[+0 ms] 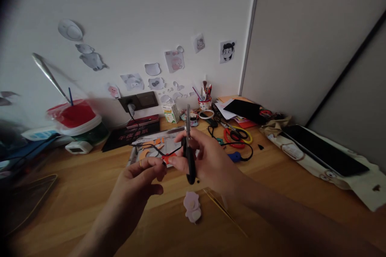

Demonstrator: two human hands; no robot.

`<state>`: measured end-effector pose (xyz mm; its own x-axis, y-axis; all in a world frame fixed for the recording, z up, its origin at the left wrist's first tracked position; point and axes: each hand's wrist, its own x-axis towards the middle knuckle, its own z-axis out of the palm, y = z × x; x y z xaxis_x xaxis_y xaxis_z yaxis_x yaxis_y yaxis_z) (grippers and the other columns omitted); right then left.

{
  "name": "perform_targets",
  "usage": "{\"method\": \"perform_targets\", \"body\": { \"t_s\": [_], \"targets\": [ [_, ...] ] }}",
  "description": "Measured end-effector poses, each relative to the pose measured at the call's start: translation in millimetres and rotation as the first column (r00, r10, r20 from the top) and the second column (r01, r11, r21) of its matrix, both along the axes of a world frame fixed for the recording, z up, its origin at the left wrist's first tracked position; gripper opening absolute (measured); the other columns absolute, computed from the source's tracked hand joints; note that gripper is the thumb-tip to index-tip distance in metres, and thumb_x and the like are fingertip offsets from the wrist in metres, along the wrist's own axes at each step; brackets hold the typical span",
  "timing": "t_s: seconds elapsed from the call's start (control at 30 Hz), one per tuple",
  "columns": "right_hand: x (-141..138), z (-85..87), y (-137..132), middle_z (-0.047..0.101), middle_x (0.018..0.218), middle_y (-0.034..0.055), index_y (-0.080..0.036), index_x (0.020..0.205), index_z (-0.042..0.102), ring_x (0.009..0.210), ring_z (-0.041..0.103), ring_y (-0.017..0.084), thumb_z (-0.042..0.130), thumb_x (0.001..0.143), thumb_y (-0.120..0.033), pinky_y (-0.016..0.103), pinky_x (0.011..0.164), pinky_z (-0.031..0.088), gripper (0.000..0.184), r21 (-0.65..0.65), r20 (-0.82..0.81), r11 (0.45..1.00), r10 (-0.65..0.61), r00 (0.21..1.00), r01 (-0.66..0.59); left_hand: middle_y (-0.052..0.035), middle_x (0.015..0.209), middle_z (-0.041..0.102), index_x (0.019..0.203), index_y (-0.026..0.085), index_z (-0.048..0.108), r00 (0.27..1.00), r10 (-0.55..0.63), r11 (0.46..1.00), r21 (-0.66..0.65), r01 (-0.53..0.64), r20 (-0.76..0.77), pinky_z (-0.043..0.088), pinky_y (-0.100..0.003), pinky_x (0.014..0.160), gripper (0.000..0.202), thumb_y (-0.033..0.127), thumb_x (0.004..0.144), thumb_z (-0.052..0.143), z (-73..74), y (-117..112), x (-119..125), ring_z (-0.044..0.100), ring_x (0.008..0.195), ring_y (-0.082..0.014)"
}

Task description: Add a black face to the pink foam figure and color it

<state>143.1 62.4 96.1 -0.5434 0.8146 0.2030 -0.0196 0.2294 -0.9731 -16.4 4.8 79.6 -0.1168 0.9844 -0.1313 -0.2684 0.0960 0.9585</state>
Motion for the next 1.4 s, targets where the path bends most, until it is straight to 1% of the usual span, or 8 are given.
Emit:
{"method": "perform_targets", "body": {
  "t_s": [0.1, 0.17, 0.3, 0.47, 0.57, 0.73, 0.93, 1.4],
  "targets": [
    [3.1, 0.7, 0.5, 0.046, 0.069, -0.0065, -0.022, 0.091, 0.054, 0.058, 0.04, 0.006, 0.063, 0.074, -0.018, 0.019, 0.051, 0.033, 0.02, 0.063, 0.103, 0.996, 0.061, 0.993, -0.067, 0.0017, 0.062, 0.053, 0.06, 0.018, 0.065, 0.999, 0.038, 0.999, 0.018, -0.038, 0.02, 0.041, -0.012, 0.044, 0.011, 0.026, 0.064, 0.072, 4.0, 0.2, -3.5, 0.045, 0.06, -0.0084],
    [3.8, 0.8, -2.4, 0.042, 0.065, -0.0068, -0.02, 0.088, 0.055, 0.056, 0.037, 0.007, 0.063, 0.074, -0.019, 0.02, 0.049, 0.031, 0.016, 0.061, 0.185, 0.99, 0.117, 0.976, -0.13, 0.002, 0.062, 0.053, 0.061, 0.018, 0.066, 0.997, 0.063, 0.998, 0.021, -0.064, 0.044, 0.041, -0.012, 0.044, 0.013, 0.028, 0.062, 0.074, 6.5, 0.2, -5.8, 0.045, 0.059, -0.0081],
    [2.4, 1.2, -9.4, 0.039, 0.063, -0.0069, -0.019, 0.087, 0.055, 0.055, 0.035, 0.007, 0.062, 0.073, -0.021, 0.02, 0.049, 0.03, 0.016, -0.005, 0.316, 0.976, 0.206, 0.926, -0.216, 0.0028, 0.063, 0.054, 0.062, 0.019, 0.066, 0.988, 0.112, 0.993, 0.027, -0.115, 0.108, 0.042, -0.011, 0.045, 0.013, 0.029, 0.061, 0.075, 9.7, -1.2, -7.8, 0.047, 0.059, -0.0072],
    [1.0, 1.5, -10.6, 0.042, 0.065, -0.0059, -0.018, 0.089, 0.057, 0.058, 0.038, 0.008, 0.061, 0.071, -0.02, 0.021, 0.053, 0.033, 0.019, -0.093, 0.368, 0.966, 0.259, 0.893, -0.241, 0.0026, 0.063, 0.055, 0.062, 0.019, 0.066, 0.981, 0.137, 0.989, 0.032, -0.142, 0.137, 0.043, -0.011, 0.045, 0.014, 0.029, 0.061, 0.076, 10.4, -2.5, -6.8, 0.05, 0.059, -0.0076],
    [1.5, 0.9, -10.7, 0.043, 0.066, -0.0053, -0.018, 0.096, 0.057, 0.059, 0.039, 0.009, 0.062, 0.07, -0.021, 0.021, 0.051, 0.033, 0.027, -0.13, 0.364, 0.964, 0.265, 0.893, -0.233, 0.0029, 0.062, 0.054, 0.062, 0.018, 0.065, 0.98, 0.15, 0.987, 0.038, -0.156, 0.133, 0.043, -0.011, 0.045, 0.015, 0.029, 0.062, 0.075, 10.6, -1.5, -6.4, 0.049, 0.058, -0.0072],
    [1.4, -1.0, -12.6, 0.041, 0.068, -0.0043, -0.018, 0.085, 0.058, 0.06, 0.038, 0.009, 0.062, 0.072, -0.027, 0.021, 0.053, 0.033, 0.016, -0.099, 0.378, 0.972, 0.236, 0.895, -0.214, 0.0028, 0.063, 0.054, 0.063, 0.018, 0.065, 0.98, 0.152, 0.987, 0.033, -0.158, 0.131, 0.043, -0.011, 0.045, 0.014, 0.029, 0.062, 0.075, 11.9, -1.2, -6.2, 0.05, 0.059, -0.0076],
    [-1.9, -7.7, -9.1, 0.039, 0.064, -0.0062, -0.018, 0.098, 0.059, 0.056, 0.037, 0.008, 0.064, 0.071, -0.026, 0.021, 0.05, 0.031, 0.029, -0.119, 0.324, 0.974, 0.222, 0.92, -0.194, 0.0027, 0.063, 0.053, 0.063, 0.018, 0.065, 0.979, 0.143, 0.988, 0.035, -0.149, 0.143, 0.043, -0.011, 0.045, 0.015, 0.029, 0.064, 0.074, 13.5, -1.9, -5.2, 0.048, 0.058, -0.0071],
    [-2.7, -8.5, -8.0, 0.036, 0.061, -0.0059, -0.017, 0.089, 0.061, 0.054, 0.032, 0.008, 0.066, 0.071, -0.029, 0.021, 0.048, 0.027, 0.022, -0.084, 0.328, 0.98, 0.201, 0.923, -0.183, 0.0028, 0.063, 0.053, 0.062, 0.018, 0.064, 0.986, 0.09, 0.993, 0.064, -0.1, 0.142, 0.041, -0.012, 0.046, 0.014, 0.029, 0.068, 0.071, 13.9, -2.8, -6.1, 0.048, 0.059, -0.0073]
  ]
}}
